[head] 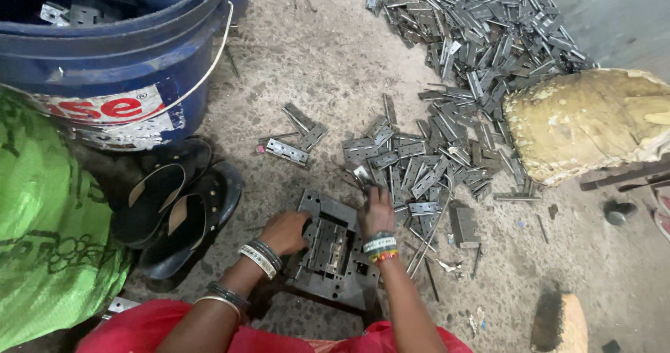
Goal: The person assembles metal hinges by placing components into a jig, aligning them with a metal pin, and securing them with a tool.
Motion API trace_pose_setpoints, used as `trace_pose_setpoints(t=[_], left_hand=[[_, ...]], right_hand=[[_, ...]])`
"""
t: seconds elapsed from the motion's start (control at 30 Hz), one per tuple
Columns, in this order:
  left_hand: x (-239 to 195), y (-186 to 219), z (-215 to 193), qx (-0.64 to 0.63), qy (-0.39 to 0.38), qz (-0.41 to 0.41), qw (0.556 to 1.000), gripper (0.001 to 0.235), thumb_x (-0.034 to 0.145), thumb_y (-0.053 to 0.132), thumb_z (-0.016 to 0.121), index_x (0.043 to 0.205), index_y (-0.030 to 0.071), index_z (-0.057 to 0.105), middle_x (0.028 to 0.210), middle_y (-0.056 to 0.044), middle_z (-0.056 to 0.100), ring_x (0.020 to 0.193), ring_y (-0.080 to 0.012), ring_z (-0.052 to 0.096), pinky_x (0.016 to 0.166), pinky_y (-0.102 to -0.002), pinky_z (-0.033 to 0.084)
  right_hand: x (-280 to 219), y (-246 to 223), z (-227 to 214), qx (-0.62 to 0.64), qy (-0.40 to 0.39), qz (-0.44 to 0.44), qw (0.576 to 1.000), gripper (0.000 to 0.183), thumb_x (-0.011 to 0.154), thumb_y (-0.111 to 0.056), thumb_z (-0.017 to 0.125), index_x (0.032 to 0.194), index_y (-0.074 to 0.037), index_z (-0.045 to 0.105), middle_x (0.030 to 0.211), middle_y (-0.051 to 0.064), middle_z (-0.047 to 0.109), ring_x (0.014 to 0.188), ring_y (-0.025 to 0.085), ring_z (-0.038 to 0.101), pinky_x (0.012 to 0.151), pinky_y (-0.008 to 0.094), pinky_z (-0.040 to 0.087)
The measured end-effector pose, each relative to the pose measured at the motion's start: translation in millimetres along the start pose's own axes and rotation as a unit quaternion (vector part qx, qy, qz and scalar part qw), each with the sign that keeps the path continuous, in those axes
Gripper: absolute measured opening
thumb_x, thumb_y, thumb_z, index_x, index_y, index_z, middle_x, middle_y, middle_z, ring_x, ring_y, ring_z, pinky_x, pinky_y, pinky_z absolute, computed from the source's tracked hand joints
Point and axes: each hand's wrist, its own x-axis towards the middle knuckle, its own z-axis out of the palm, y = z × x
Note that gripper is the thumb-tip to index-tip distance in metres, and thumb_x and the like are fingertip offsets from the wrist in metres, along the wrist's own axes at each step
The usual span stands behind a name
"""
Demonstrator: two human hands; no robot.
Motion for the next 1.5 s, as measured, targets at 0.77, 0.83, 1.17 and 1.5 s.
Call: trace_pose_setpoints(t=[0.77,0.83,1.17,1.5], left_hand=[[-1,1,-6,-0.008,0.024,-0.022,0.999,0.053,0.076,0.022,0.080,0.125,0.010,0.064,0.116,-0.021,0.069,0.110,-0.0417,0.065,0.093,-0.051,0.054],[-1,0,-5,-0.004,0.021,-0.021,1.000,0.054,0.075,0.022,0.081,0.125,0.010,0.064,0.115,-0.021,0.069,0.109,-0.0418,0.065,0.092,-0.051,0.054],[5,-6,5,0.030,0.010,-0.023,0.999,0.043,0.075,0.020,0.079,0.115,0.009,0.068,0.108,-0.021,0.072,0.104,-0.0414,0.068,0.090,-0.052,0.056],[6,-9,-2,-0.026,0.040,-0.028,0.998,0.044,0.071,0.026,0.085,0.108,0.007,0.070,0.105,-0.021,0.073,0.102,-0.0413,0.069,0.089,-0.051,0.055]], right_hand=[[-84,-21,-15,0.247,-0.194,0.153,0.937,0.044,0.080,-0.027,0.080,0.112,0.000,0.066,0.100,0.020,0.074,0.089,0.033,0.071,0.082,0.043,0.054],[-80,-34,-28,0.147,-0.150,0.099,0.973,0.047,0.079,-0.030,0.083,0.111,0.000,0.066,0.105,0.022,0.070,0.095,0.038,0.068,0.085,0.046,0.054],[34,-93,16,0.104,-0.123,-0.023,0.987,0.036,0.083,-0.022,0.078,0.116,-0.010,0.068,0.120,0.019,0.069,0.109,0.041,0.067,0.093,0.050,0.054],[116,-157,112,-0.041,-0.159,-0.123,0.979,0.039,0.074,-0.008,0.069,0.113,-0.011,0.069,0.125,0.022,0.066,0.123,0.047,0.055,0.098,0.058,0.044]])
